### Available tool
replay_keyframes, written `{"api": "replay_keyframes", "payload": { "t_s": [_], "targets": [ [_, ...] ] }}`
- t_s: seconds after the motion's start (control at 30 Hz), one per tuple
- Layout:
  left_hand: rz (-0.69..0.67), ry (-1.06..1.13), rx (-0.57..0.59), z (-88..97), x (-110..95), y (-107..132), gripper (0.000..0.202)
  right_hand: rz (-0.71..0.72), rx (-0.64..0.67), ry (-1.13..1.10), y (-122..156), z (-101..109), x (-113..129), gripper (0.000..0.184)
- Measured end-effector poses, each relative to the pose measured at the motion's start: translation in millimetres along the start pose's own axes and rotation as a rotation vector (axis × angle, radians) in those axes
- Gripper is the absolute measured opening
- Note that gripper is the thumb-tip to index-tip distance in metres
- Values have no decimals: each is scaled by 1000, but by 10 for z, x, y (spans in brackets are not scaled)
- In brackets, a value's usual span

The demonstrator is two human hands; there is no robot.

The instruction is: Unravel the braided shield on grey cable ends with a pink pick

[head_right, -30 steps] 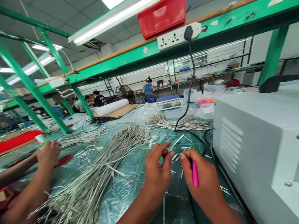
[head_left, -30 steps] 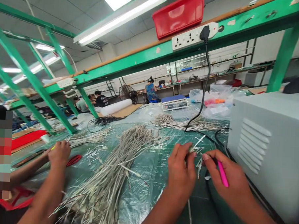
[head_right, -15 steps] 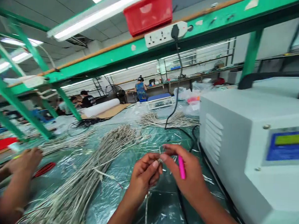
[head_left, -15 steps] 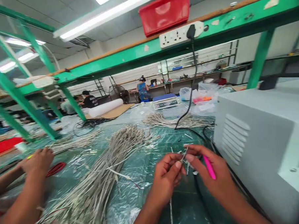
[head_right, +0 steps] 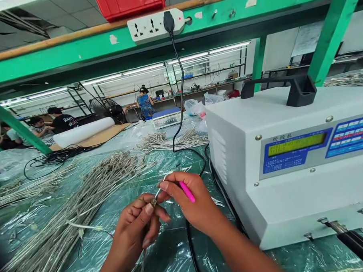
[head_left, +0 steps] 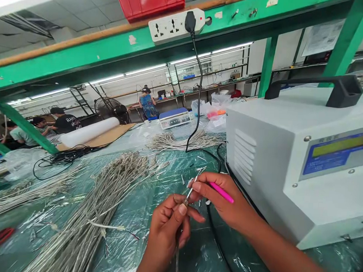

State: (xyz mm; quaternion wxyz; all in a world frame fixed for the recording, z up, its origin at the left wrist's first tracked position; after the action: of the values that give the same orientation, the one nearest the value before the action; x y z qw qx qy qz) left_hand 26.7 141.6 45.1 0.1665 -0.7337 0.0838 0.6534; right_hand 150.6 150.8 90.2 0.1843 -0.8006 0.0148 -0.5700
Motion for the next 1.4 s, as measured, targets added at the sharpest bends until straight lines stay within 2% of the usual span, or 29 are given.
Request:
{"api": "replay_keyframes", "payload": {
  "t_s": [0.1, 0.27, 0.53, 0.63, 0.77, 0.9, 1.0, 1.17, 1.23, 1.4],
  "targets": [
    [18, 5, 26, -10, -1, -7, 25, 31, 4, 7, 16, -20, 27, 23],
    [34, 16, 72, -27, 21, 1, 28, 12, 17, 10, 51, -33, -19, 15],
    [50, -3, 48, -19, 26, 6, 24, -3, -22, 23, 65, -43, -40, 10],
    [33, -24, -40, 5, 1, -2, 22, -12, -13, 53, 67, -62, -25, 11],
    [33, -52, -265, 87, -33, 29, 26, -10, 52, 99, 68, -96, -5, 13],
    [38, -70, -345, 98, -61, 53, 27, 11, 69, 127, 58, -85, -4, 12],
    [51, -78, -356, 120, -49, 49, 26, 45, -22, 153, 30, 12, 9, 11],
    [32, -105, -316, 155, -35, 22, 28, 162, -363, 174, 53, 327, 120, 21],
    [31, -110, -291, 161, -21, 14, 28, 185, -404, 168, 69, 356, 147, 20],
    [0, -105, -220, 146, -9, -9, 22, 95, -172, 239, 36, 132, 71, 31]
  ]
}}
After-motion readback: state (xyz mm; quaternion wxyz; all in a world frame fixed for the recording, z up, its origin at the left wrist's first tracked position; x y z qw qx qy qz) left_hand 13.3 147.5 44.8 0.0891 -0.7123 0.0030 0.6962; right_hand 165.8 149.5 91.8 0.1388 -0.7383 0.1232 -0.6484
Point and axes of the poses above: each hand's wrist, its own y-axis away from the middle knuckle, its own z-axis out of the back of the hand, x = y × z, the point moved 8 cm from there along -y, towards the middle knuckle, and after that the axes turned 8 degrees about -y, right-handed, at the moved point
